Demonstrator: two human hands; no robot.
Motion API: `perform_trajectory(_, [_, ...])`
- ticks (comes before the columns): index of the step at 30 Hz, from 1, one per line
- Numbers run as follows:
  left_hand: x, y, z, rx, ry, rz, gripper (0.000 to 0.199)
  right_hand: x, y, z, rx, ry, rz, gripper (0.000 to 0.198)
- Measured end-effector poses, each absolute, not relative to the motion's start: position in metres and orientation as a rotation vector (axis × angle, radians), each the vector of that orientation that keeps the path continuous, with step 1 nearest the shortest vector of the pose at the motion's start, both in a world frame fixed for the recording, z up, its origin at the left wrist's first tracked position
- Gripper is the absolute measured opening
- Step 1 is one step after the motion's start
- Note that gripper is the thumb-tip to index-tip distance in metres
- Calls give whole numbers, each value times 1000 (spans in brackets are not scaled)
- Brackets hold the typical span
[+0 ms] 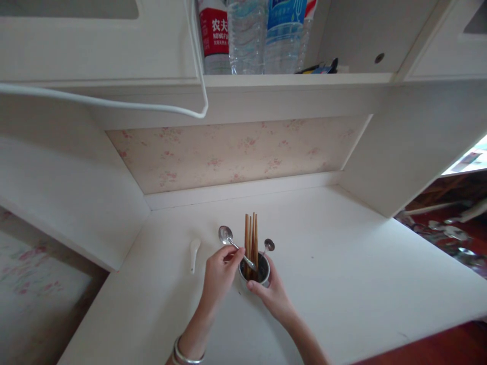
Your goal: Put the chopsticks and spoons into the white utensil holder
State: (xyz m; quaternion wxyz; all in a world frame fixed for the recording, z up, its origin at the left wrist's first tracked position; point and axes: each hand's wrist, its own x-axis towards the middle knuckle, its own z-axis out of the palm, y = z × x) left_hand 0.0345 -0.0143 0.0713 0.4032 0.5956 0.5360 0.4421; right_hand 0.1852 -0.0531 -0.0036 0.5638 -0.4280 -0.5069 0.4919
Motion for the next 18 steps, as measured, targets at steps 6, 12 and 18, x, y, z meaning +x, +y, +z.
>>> perform_trajectory(6, [36,-15,44,1650,1432,1113,24,184,-53,-4,-968,-1180,1174,72])
perform_trajectory(12, [35,-25,41,1536,1291,1044,33,186,-54,-3,-993,-1188,1173,73])
perform_trajectory(18, [30,-40,14,1323,910,1063,61,192,-56,0,-1029,-1315,1136,80])
